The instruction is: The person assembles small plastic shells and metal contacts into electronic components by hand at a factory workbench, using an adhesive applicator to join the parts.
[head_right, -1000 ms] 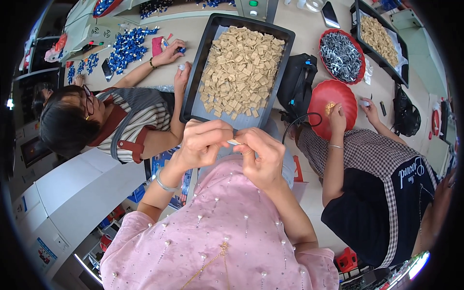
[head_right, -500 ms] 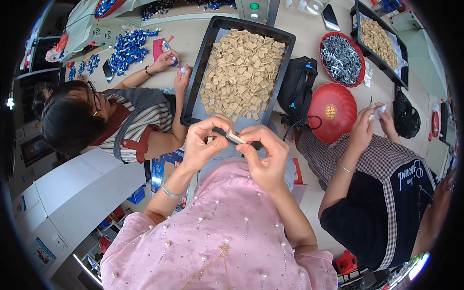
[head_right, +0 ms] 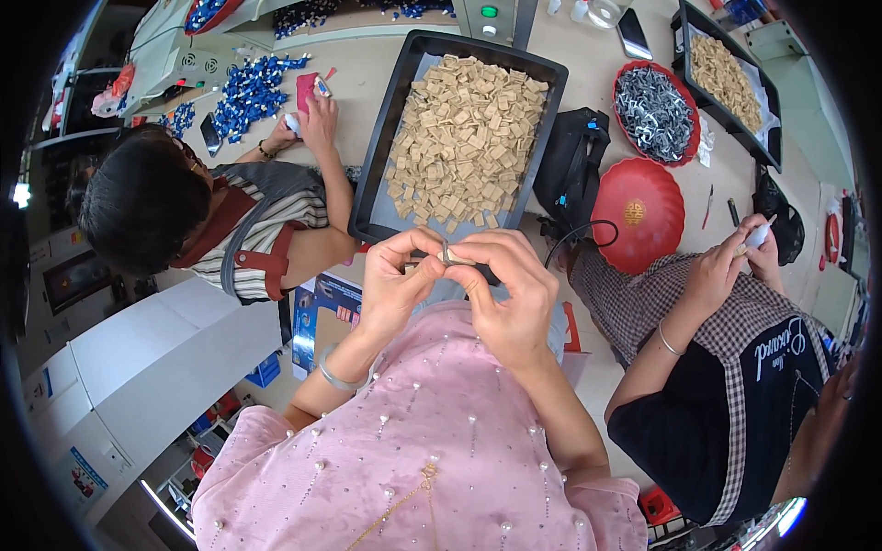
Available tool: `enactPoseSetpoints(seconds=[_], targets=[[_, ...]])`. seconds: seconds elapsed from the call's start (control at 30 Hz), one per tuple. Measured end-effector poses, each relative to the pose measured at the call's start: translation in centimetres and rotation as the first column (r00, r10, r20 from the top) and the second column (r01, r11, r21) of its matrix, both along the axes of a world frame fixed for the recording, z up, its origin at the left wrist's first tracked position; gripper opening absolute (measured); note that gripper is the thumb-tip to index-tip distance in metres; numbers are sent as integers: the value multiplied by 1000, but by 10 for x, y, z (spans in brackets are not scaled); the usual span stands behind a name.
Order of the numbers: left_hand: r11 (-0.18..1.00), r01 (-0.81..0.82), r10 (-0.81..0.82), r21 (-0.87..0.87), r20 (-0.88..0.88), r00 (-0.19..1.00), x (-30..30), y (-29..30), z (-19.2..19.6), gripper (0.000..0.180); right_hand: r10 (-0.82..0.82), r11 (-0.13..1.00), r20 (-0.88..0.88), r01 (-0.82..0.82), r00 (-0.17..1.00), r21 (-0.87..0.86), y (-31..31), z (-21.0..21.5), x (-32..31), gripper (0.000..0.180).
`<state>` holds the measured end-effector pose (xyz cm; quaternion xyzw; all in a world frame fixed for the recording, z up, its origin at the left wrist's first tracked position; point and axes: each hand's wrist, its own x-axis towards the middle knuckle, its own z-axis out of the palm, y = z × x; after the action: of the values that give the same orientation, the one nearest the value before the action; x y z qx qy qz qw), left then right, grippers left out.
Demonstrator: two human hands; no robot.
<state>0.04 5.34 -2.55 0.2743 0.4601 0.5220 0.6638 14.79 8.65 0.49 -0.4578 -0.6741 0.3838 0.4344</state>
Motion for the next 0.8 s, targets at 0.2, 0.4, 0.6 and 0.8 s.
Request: enactPoseSetpoints(seconds=[0.2,0.4,0.6,0.8], targets=[[985,11,10,170,-122,992,3,7,16,34,-18,1000,-39,17,999,-4,2,-1,2,15],[923,49,93,383,-342,935,15,0,-1,40,-35,999,-29,36,999,29,0,-1,-7,12],[895,-59,242,442,-370,897,22,-5,6,33,-49,993,-59,55,997,106,-5,-1,-17,10],[883,-82,272,461,-363,891,21,-9,6,32,-57,998,-109,59,992,13,-8,-8,-19,9]])
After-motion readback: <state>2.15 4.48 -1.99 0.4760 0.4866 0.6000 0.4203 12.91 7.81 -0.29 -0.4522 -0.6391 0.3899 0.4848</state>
